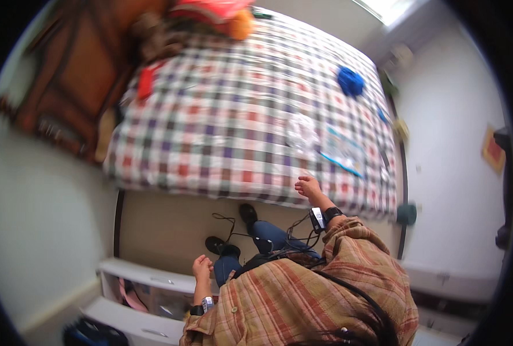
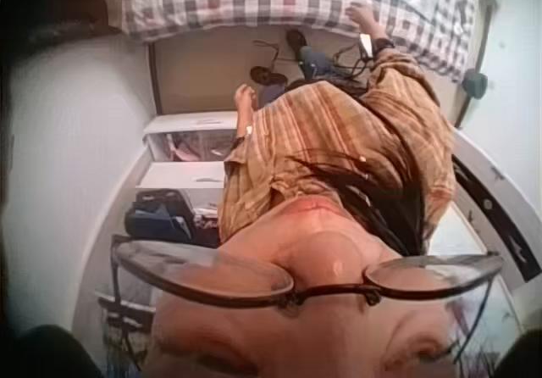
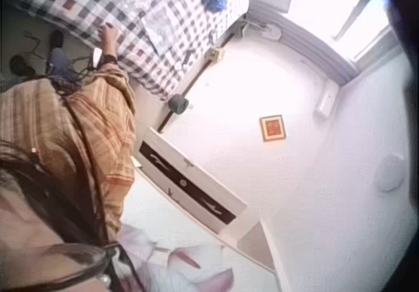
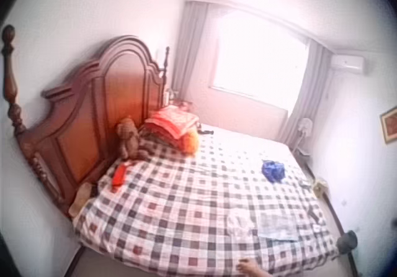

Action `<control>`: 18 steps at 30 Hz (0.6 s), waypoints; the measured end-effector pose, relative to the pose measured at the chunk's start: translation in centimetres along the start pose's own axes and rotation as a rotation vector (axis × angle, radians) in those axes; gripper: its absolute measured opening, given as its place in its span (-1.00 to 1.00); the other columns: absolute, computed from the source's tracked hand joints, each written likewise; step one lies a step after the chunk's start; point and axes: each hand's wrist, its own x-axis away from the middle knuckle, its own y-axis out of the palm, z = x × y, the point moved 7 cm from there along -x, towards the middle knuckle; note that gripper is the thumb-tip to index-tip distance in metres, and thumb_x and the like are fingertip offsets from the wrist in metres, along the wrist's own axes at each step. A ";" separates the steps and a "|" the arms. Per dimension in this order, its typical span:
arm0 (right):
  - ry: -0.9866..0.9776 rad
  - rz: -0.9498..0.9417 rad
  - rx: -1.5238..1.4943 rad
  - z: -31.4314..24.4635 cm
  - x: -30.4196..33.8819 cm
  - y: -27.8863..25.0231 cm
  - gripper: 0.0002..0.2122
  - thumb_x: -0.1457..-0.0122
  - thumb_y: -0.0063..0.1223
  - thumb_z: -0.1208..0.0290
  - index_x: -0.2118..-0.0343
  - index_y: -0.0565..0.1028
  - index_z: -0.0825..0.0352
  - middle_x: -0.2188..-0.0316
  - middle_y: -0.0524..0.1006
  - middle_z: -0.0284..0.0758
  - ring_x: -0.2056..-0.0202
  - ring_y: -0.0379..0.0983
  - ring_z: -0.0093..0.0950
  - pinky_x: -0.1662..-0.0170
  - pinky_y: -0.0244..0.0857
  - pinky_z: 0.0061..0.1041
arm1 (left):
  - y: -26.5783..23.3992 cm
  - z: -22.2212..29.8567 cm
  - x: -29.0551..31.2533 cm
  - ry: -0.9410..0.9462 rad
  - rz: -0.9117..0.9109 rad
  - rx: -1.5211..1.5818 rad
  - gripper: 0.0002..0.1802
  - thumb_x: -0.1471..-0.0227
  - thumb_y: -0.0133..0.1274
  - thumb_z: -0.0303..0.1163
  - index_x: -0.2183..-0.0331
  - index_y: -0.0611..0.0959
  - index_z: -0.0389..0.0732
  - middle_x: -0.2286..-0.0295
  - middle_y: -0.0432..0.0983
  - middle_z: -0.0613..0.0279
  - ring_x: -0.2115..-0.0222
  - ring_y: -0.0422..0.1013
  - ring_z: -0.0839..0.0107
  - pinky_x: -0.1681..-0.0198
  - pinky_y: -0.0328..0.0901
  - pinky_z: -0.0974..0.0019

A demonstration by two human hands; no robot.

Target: The person organizes a bedroom by placing a stuffed toy and several plastic bags into a wardrobe drawer, then folds a dark garment on the bed and returns it to the wardrobe. The person also moves a small stool and handles a pink cloth before placing it in the wardrobe.

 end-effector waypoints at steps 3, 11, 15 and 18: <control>0.170 0.158 -0.229 6.2 1.0 -9.4 -0.70 -0.04 -0.06 0.52 0.11 0.35 0.35 0.41 0.49 -0.29 0.50 0.45 -0.53 0.51 0.30 -0.57 | 5.4 3.0 -0.2 0.003 -0.091 -0.192 -0.65 0.02 -0.01 -0.52 0.12 0.41 -0.29 0.45 0.43 0.28 0.56 0.36 0.58 0.59 0.30 0.55; 0.582 0.252 -0.456 22.6 -1.3 -24.8 -0.79 -0.06 -0.07 0.51 0.20 0.40 0.21 0.54 0.51 -0.36 0.59 0.46 -0.55 0.56 0.35 -0.54 | 26.2 9.7 -1.1 0.138 -0.223 -0.468 -0.68 0.00 0.00 -0.49 0.14 0.42 -0.25 0.43 0.44 0.29 0.53 0.38 0.56 0.55 0.30 0.51; 0.531 0.259 -0.432 23.5 -7.7 -31.3 -0.73 -0.04 -0.07 0.56 0.15 0.38 0.24 0.54 0.51 -0.34 0.60 0.45 -0.55 0.61 0.31 -0.57 | 39.9 10.0 -1.2 0.117 -0.271 -0.508 -0.64 0.01 0.01 -0.47 0.11 0.41 -0.22 0.37 0.45 0.29 0.46 0.40 0.53 0.47 0.32 0.46; 0.432 0.275 -0.348 23.3 -12.2 -36.3 -0.70 0.02 -0.03 0.59 0.16 0.38 0.32 0.56 0.49 -0.32 0.61 0.43 -0.54 0.65 0.25 -0.58 | 50.6 7.2 -1.0 0.063 -0.318 -0.669 -0.63 0.03 -0.01 -0.48 0.10 0.42 -0.22 0.28 0.45 0.22 0.39 0.43 0.43 0.46 0.33 0.44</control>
